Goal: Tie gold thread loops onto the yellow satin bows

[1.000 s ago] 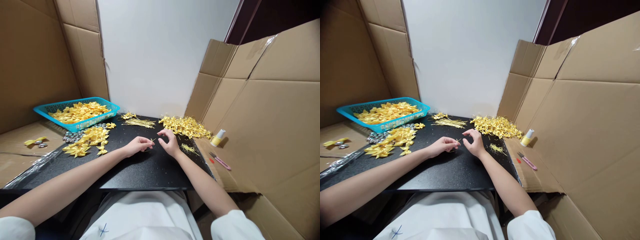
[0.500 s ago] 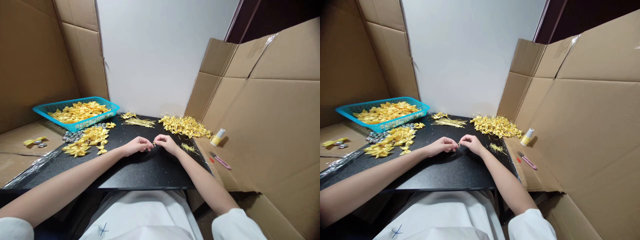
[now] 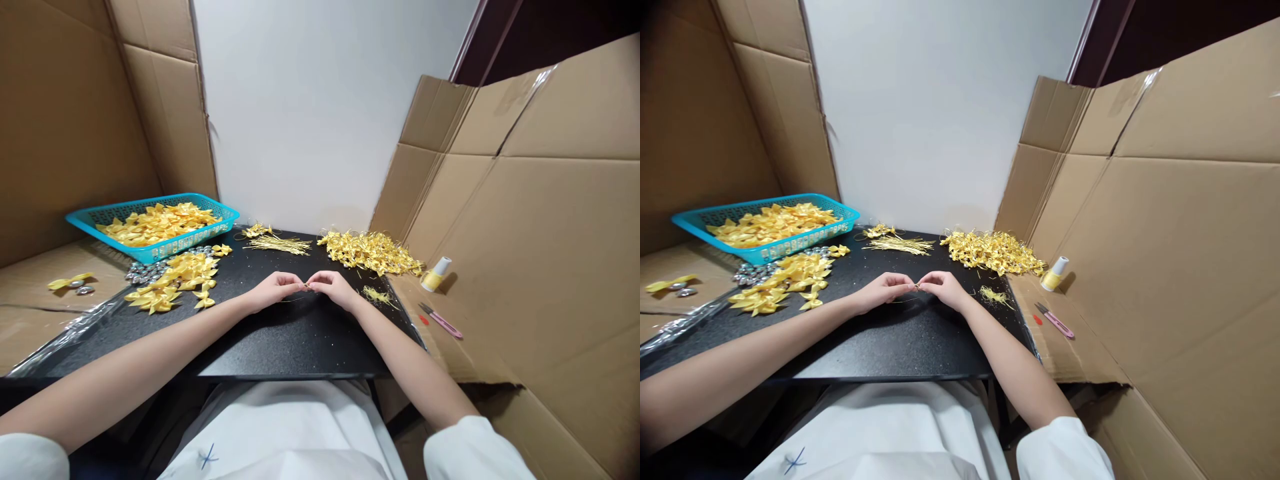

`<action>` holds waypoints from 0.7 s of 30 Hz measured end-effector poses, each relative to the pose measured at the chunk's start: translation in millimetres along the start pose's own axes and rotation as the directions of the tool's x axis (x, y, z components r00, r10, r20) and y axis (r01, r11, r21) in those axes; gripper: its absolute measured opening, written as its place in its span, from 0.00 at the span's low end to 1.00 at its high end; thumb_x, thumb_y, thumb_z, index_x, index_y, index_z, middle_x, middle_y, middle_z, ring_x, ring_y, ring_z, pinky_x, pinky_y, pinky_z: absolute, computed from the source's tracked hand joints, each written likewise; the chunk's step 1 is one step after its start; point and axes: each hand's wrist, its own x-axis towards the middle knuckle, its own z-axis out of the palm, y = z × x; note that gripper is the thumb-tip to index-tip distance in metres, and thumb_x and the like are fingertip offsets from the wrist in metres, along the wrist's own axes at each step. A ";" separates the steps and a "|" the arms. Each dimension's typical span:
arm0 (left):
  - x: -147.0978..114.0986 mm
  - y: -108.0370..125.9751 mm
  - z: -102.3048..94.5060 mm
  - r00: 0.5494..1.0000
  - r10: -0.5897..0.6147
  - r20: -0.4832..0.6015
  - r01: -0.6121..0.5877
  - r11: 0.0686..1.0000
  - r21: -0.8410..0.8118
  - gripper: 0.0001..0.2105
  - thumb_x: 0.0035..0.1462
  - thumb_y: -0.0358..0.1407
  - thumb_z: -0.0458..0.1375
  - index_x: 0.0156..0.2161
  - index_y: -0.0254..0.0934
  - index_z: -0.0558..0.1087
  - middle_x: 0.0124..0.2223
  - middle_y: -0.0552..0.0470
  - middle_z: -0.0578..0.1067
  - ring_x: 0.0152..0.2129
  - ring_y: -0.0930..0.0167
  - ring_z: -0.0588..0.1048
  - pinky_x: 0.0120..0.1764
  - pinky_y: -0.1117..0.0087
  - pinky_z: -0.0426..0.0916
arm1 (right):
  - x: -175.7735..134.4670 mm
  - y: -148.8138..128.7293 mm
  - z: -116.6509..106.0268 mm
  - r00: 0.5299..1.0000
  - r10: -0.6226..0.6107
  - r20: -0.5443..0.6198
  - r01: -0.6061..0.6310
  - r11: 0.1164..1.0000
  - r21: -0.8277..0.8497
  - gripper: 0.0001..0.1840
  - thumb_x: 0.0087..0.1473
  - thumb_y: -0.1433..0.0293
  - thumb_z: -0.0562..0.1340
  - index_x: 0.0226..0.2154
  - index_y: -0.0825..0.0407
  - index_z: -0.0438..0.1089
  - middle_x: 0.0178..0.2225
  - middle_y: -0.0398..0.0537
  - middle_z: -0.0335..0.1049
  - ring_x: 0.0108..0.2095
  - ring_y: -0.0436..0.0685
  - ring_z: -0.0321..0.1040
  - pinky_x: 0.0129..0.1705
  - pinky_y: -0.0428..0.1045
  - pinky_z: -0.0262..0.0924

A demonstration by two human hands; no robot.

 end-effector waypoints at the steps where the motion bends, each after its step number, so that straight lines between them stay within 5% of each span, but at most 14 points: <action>1: 0.2 -0.4 -0.1 1.000 0.003 -0.007 -0.003 1.000 0.000 0.18 0.45 0.50 0.61 0.29 0.33 0.75 0.17 0.60 0.60 0.15 0.79 0.54 0.19 0.75 0.47 | -0.1 -0.1 -0.1 1.000 -0.021 -0.021 0.021 1.000 -0.010 0.08 0.42 0.66 0.65 0.28 0.53 0.73 0.26 0.42 0.73 0.28 0.50 0.67 0.34 0.48 0.61; 6: 1.3 -2.7 -0.4 1.000 0.007 -0.016 -0.007 1.000 0.001 0.18 0.45 0.49 0.61 0.30 0.32 0.75 0.15 0.61 0.60 0.14 0.79 0.53 0.19 0.75 0.46 | -4.1 -6.3 -1.4 0.956 -0.245 -0.158 0.211 0.955 -0.209 0.05 0.45 0.68 0.63 0.28 0.52 0.71 0.26 0.42 0.70 0.27 0.50 0.64 0.34 0.47 0.61; 10: 1.8 -3.5 -0.7 1.000 0.016 -0.017 -0.015 1.000 0.016 0.19 0.46 0.49 0.61 0.30 0.32 0.75 0.15 0.61 0.60 0.14 0.79 0.53 0.19 0.76 0.47 | -8.2 -11.2 -1.6 0.908 -0.398 -0.132 0.325 0.867 -0.379 0.03 0.44 0.70 0.64 0.27 0.52 0.71 0.28 0.43 0.71 0.29 0.51 0.64 0.35 0.47 0.60; 21: 3.5 -9.8 -1.9 1.000 0.017 0.019 -0.017 1.000 -0.016 0.18 0.47 0.49 0.61 0.30 0.31 0.75 0.15 0.62 0.58 0.14 0.80 0.51 0.19 0.76 0.47 | -7.9 -7.0 1.4 0.901 -0.433 -0.026 0.373 0.802 -0.466 0.03 0.49 0.71 0.64 0.26 0.52 0.74 0.26 0.44 0.71 0.28 0.51 0.64 0.35 0.48 0.59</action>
